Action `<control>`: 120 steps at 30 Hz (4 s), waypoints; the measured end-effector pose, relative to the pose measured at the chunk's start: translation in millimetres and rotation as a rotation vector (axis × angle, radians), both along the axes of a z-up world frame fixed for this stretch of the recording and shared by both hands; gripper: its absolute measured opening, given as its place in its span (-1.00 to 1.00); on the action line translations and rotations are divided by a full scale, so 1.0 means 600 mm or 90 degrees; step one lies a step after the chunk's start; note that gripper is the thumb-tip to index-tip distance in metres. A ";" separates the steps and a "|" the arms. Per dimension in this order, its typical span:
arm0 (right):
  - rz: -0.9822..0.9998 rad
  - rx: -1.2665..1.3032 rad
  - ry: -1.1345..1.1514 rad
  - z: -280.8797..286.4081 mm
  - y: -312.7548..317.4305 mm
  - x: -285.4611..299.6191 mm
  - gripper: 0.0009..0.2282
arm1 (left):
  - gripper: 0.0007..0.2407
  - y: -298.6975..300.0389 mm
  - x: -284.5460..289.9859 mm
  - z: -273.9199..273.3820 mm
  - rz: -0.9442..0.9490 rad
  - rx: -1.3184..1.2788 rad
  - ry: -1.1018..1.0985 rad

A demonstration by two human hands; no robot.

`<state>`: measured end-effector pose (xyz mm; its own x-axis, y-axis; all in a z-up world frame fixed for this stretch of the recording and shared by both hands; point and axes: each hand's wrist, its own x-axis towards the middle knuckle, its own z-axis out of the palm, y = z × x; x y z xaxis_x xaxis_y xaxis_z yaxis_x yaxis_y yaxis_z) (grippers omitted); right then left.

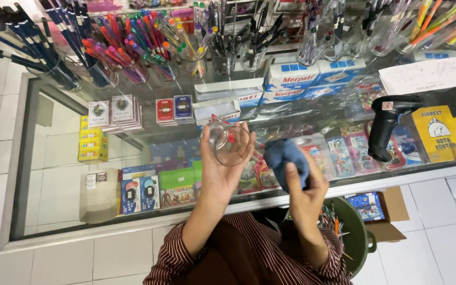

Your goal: Sorting and organizing various pens and stationery items at a shop counter and into a bucket.

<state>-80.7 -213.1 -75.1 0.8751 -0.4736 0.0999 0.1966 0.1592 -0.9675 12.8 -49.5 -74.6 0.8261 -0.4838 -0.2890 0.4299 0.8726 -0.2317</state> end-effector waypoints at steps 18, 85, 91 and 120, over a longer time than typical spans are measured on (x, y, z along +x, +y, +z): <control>0.110 -0.257 -0.063 -0.023 0.036 0.037 -0.60 | -0.38 -0.083 -0.098 -0.001 0.172 0.585 -0.398; 0.345 -0.452 0.029 0.120 0.033 0.165 -0.82 | -0.23 0.105 -0.061 -0.002 0.313 1.246 -0.679; 0.312 -0.776 0.122 0.035 0.038 0.209 -0.48 | -0.28 0.099 -0.048 -0.040 0.300 1.227 -0.556; 0.304 -0.216 0.016 0.022 -0.046 0.201 -0.86 | -0.24 0.086 -0.062 -0.057 0.164 1.226 -0.597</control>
<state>39.9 -240.7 -61.8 0.9876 0.0292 0.1542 0.1563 -0.0953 -0.9831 -24.5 2.2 -108.7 0.9618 -0.0522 0.2688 -0.2731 -0.2528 0.9282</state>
